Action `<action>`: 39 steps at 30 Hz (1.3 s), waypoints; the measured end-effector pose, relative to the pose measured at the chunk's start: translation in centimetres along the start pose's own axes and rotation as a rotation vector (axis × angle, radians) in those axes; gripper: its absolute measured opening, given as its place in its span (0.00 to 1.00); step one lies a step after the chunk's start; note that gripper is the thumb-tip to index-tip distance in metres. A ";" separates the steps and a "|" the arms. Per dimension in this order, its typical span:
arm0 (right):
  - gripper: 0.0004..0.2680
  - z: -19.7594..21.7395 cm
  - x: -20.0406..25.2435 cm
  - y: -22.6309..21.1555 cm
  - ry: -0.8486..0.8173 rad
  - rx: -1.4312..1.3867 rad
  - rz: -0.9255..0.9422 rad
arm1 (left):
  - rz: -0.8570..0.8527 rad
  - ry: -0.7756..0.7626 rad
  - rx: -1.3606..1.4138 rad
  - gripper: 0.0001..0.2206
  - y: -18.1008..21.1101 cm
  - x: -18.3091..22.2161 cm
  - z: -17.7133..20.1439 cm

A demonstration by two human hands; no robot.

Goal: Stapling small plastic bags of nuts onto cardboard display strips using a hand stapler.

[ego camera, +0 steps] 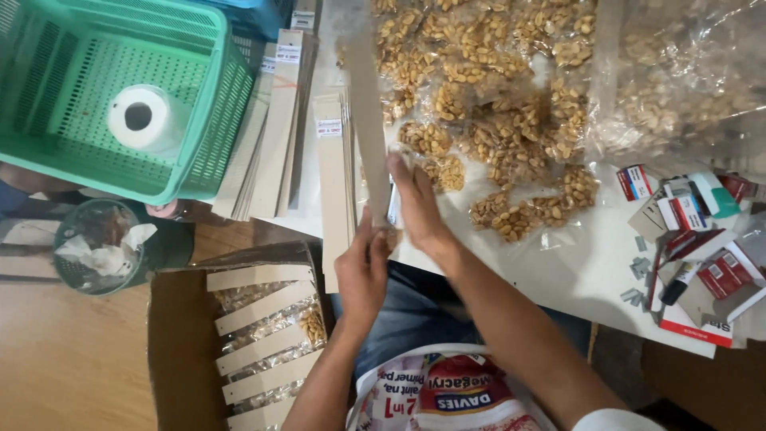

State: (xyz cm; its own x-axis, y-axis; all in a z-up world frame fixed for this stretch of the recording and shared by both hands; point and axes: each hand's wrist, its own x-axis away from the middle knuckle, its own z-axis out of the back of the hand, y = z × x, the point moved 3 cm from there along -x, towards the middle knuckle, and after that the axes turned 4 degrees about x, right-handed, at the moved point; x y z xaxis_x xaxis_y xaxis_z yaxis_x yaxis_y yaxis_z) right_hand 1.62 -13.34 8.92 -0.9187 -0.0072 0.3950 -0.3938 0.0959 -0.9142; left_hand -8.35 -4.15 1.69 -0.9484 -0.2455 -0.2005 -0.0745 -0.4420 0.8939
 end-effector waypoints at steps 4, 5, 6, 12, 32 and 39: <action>0.21 7.6 -1.6 9.6 -0.069 1.205 0.600 | 0.251 0.013 0.090 0.08 -2.3 -1.2 2.9; 0.25 9.1 -0.8 11.8 -0.038 1.394 0.746 | 0.293 0.054 0.210 0.08 -1.3 -1.8 3.8; 0.29 10.5 0.0 14.0 -0.006 1.581 0.894 | 0.334 0.095 0.331 0.07 -0.3 -2.4 4.6; 0.07 13.0 4.3 17.3 -0.008 1.408 1.266 | 0.409 0.059 0.465 0.08 -7.2 -2.2 3.4; 0.14 5.2 -3.1 3.7 -0.454 0.959 0.465 | 0.700 -0.059 0.687 0.19 3.2 -2.5 1.8; 0.13 3.3 -2.6 3.0 -0.176 0.399 0.334 | 0.375 -0.062 0.383 0.14 -1.3 -2.5 1.3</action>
State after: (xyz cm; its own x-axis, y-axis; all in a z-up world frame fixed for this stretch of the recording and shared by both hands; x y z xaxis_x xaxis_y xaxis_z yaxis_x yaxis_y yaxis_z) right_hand 2.72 -16.30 4.83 -0.9736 -0.2108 0.0875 -0.0297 -0.2630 -0.9643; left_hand -6.22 -1.86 1.53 -0.9472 -0.2694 0.1742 0.1765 0.0157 0.9842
